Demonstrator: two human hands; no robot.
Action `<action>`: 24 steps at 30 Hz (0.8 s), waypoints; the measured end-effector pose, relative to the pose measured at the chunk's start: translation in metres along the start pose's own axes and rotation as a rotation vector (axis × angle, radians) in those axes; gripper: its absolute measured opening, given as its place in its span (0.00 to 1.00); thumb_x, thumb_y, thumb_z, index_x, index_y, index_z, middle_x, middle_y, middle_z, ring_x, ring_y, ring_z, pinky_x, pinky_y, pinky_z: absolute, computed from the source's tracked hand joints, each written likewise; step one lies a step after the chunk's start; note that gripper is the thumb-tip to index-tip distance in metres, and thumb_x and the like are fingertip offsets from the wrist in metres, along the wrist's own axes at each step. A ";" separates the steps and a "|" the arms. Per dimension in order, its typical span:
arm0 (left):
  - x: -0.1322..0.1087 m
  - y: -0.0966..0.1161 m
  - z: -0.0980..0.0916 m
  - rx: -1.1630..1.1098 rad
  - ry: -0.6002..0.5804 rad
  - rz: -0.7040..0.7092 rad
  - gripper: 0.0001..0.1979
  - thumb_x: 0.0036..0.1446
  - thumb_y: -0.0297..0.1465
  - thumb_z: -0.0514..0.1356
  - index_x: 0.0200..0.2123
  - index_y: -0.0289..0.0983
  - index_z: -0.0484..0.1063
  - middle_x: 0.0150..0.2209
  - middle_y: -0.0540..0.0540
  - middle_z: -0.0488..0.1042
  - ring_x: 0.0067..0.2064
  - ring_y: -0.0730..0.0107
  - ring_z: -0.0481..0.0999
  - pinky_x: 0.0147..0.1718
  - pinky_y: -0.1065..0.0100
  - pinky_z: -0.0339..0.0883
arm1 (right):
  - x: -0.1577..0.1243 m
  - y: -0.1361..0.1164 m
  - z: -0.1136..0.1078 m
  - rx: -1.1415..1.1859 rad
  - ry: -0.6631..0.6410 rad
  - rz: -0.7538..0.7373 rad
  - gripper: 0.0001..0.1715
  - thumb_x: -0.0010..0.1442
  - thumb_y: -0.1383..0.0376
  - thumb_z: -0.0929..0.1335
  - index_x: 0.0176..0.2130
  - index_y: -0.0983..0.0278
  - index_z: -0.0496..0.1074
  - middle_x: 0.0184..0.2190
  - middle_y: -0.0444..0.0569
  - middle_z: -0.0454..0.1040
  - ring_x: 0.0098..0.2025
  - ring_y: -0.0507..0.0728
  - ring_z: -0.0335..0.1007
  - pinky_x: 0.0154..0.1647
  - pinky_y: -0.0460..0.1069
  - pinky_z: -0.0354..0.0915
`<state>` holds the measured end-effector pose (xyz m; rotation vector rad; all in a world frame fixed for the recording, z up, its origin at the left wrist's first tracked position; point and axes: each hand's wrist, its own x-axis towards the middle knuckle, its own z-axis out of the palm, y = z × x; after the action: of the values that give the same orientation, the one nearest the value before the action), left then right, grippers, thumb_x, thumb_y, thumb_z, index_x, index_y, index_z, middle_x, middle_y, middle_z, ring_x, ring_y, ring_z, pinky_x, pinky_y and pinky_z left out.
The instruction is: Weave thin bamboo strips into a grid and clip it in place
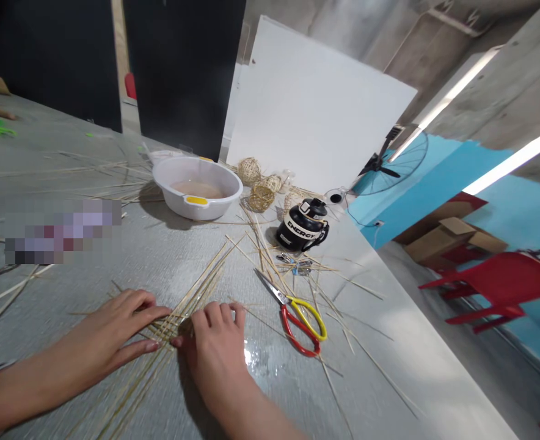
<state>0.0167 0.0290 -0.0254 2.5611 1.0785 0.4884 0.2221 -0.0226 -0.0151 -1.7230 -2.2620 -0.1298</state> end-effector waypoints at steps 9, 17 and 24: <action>-0.004 -0.001 0.007 0.019 -0.008 -0.017 0.16 0.59 0.36 0.60 0.51 0.48 0.70 0.45 0.45 0.70 0.46 0.55 0.69 0.44 0.55 0.66 | -0.004 -0.002 0.007 0.005 -0.003 -0.068 0.03 0.59 0.69 0.67 0.33 0.62 0.70 0.31 0.47 0.74 0.35 0.59 0.68 0.46 0.58 0.56; -0.003 -0.002 0.008 0.058 -0.016 0.009 0.19 0.58 0.37 0.60 0.53 0.46 0.69 0.45 0.44 0.71 0.46 0.54 0.70 0.44 0.52 0.67 | 0.005 0.008 -0.009 0.126 -0.091 0.105 0.06 0.60 0.71 0.67 0.34 0.61 0.71 0.34 0.46 0.74 0.38 0.58 0.68 0.41 0.53 0.56; -0.002 0.006 0.003 0.096 -0.074 0.002 0.18 0.61 0.32 0.58 0.54 0.50 0.67 0.46 0.45 0.69 0.47 0.56 0.70 0.45 0.53 0.67 | -0.003 0.000 0.002 0.004 -0.014 0.035 0.07 0.59 0.61 0.70 0.34 0.61 0.70 0.34 0.48 0.73 0.38 0.61 0.66 0.42 0.56 0.56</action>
<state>0.0205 0.0231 -0.0254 2.6414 1.0983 0.3469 0.2220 -0.0246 -0.0176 -1.7663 -2.2385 -0.1069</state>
